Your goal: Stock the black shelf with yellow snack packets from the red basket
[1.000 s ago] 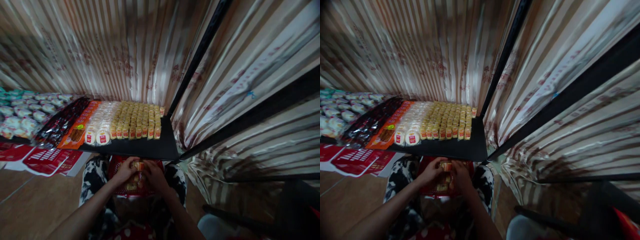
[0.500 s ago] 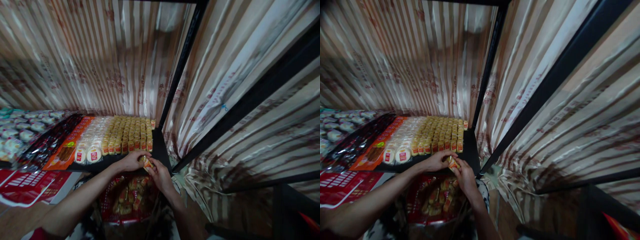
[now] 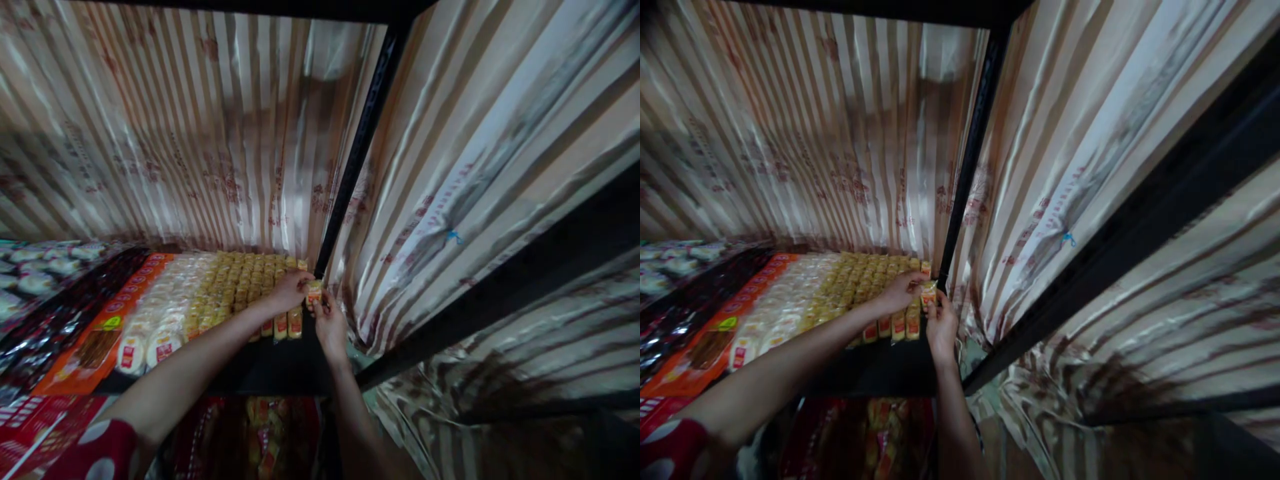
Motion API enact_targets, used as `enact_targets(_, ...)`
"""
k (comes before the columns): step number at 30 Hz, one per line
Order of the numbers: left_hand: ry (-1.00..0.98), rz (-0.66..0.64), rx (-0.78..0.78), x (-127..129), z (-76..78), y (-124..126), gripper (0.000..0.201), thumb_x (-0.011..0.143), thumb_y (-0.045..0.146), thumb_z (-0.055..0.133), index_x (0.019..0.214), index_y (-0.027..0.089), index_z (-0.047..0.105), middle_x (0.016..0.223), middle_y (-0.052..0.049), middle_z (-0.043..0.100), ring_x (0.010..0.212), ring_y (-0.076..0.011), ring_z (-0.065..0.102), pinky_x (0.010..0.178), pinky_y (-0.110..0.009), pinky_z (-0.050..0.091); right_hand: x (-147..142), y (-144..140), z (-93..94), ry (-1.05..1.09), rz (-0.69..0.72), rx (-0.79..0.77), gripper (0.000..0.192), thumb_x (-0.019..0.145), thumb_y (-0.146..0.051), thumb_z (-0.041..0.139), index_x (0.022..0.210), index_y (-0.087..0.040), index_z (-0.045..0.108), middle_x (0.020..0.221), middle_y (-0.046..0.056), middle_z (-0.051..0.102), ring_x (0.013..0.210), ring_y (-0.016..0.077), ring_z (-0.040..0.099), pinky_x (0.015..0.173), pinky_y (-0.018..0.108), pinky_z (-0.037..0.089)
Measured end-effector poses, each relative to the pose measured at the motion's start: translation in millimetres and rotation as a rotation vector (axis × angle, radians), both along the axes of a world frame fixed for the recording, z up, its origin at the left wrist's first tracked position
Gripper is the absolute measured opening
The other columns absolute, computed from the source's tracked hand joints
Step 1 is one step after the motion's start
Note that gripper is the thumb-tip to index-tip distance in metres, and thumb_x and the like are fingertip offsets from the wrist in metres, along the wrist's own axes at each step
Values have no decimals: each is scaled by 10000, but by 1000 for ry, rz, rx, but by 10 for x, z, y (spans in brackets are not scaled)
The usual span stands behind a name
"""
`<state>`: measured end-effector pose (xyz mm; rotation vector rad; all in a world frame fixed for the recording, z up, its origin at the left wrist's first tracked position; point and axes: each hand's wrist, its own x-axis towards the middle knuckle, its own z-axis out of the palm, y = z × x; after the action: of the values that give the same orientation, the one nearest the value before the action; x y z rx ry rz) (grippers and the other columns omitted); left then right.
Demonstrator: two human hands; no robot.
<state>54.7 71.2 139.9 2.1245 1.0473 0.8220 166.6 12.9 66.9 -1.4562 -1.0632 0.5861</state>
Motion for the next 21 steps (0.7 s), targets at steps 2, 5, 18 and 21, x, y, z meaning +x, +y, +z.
enact_targets(2, 26, 9, 10, 47, -63, 155, 335, 741, 44, 429, 983, 163, 628, 1037, -32, 648, 972, -129, 577, 913, -270, 439, 44, 122, -18, -27, -24, 6, 391, 783, -362, 472, 1097, -142, 548, 878, 84, 667, 641, 173, 631, 616, 302, 521)
enact_targets(5, 75, 8, 31, 105, -157, 371, 367, 735, 56, 446, 1027, 184, 628, 1083, -23, 638, 1005, -140, 569, 919, -266, 435, 102, 295, -66, -72, -72, -2, 367, 789, -359, 460, 1071, -148, 564, 846, 75, 669, 641, 178, 632, 620, 301, 514)
enact_targets(18, 236, 30, -20, 262, -340, 904, 386, 724, 125, 498, 1093, 167, 604, 1065, -46, 655, 969, -153, 592, 874, -239, 447, 196, 961, -572, -51, -106, -56, 363, 776, -330, 435, 1043, -128, 577, 771, 60, 679, 603, 165, 616, 588, 264, 478)
enact_targets(21, 288, 65, 39, 206, -333, 919, 343, 710, 101, 482, 996, 175, 656, 1042, -47, 661, 979, -159, 585, 889, -251, 441, 221, 1059, -614, -143, -170, -106, 360, 775, -322, 433, 1022, -122, 604, 798, 77, 686, 668, 184, 628, 630, 272, 469)
